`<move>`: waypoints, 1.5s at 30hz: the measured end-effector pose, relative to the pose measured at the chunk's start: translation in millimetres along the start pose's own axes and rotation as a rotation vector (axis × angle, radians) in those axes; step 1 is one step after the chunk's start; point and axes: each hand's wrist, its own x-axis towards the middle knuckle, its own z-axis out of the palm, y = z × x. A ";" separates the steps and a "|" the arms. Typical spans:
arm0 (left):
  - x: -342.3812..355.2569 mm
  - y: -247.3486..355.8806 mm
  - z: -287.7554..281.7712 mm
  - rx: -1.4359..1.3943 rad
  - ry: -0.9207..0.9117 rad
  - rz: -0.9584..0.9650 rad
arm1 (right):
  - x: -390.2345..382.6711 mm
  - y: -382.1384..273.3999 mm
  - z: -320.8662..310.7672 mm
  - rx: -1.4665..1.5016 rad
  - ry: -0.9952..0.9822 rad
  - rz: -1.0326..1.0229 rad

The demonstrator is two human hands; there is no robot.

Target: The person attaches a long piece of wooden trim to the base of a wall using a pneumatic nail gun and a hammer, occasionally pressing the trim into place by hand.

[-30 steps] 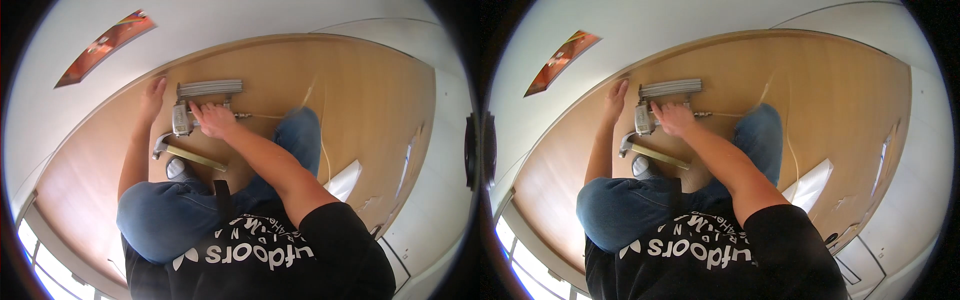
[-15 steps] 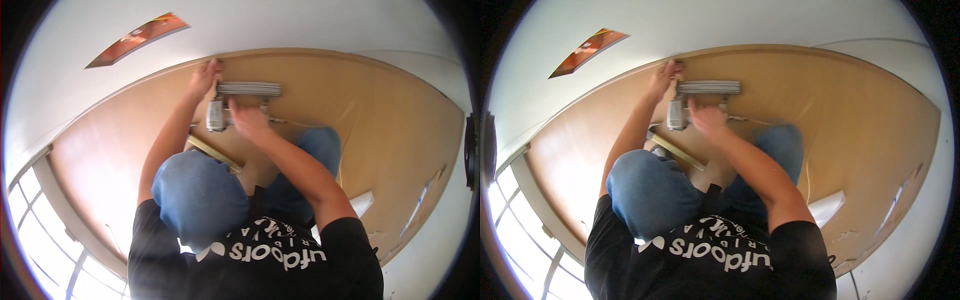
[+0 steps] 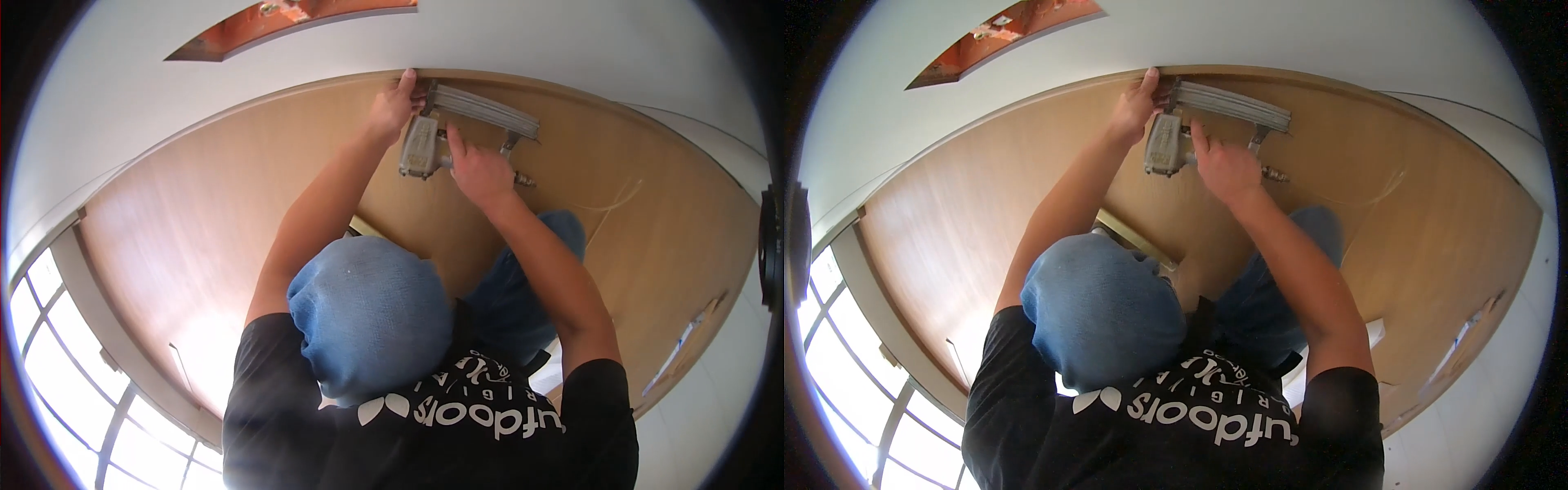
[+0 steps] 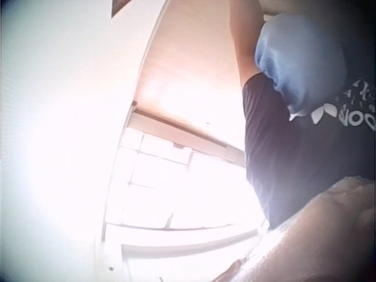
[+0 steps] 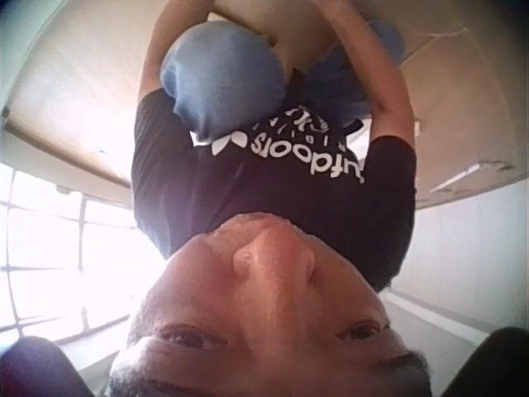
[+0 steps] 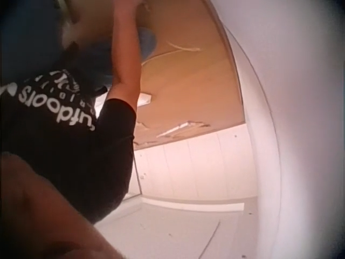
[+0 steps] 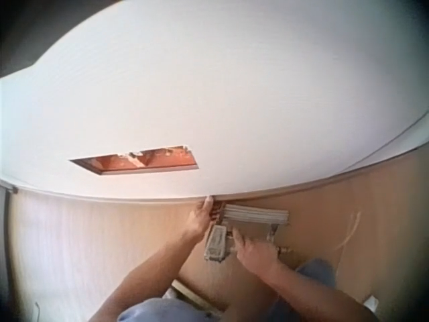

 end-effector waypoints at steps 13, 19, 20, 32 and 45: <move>-10.7 -0.9 14.3 -0.044 0.040 0.055 | -5.0 -0.3 7.0 0.021 0.007 0.036; -19.2 7.6 18.4 -0.020 0.057 0.066 | -5.6 -3.3 12.4 0.021 0.064 0.059; -26.2 15.5 25.9 0.051 0.124 0.068 | -8.0 -0.7 14.6 0.023 0.058 0.072; -8.0 15.4 15.2 -0.101 0.003 0.042 | -4.6 -2.2 -6.8 0.015 -0.049 0.073; 0.3 14.8 -7.1 -0.068 -0.065 -0.003 | -1.9 -1.3 -19.2 -0.002 -0.099 0.020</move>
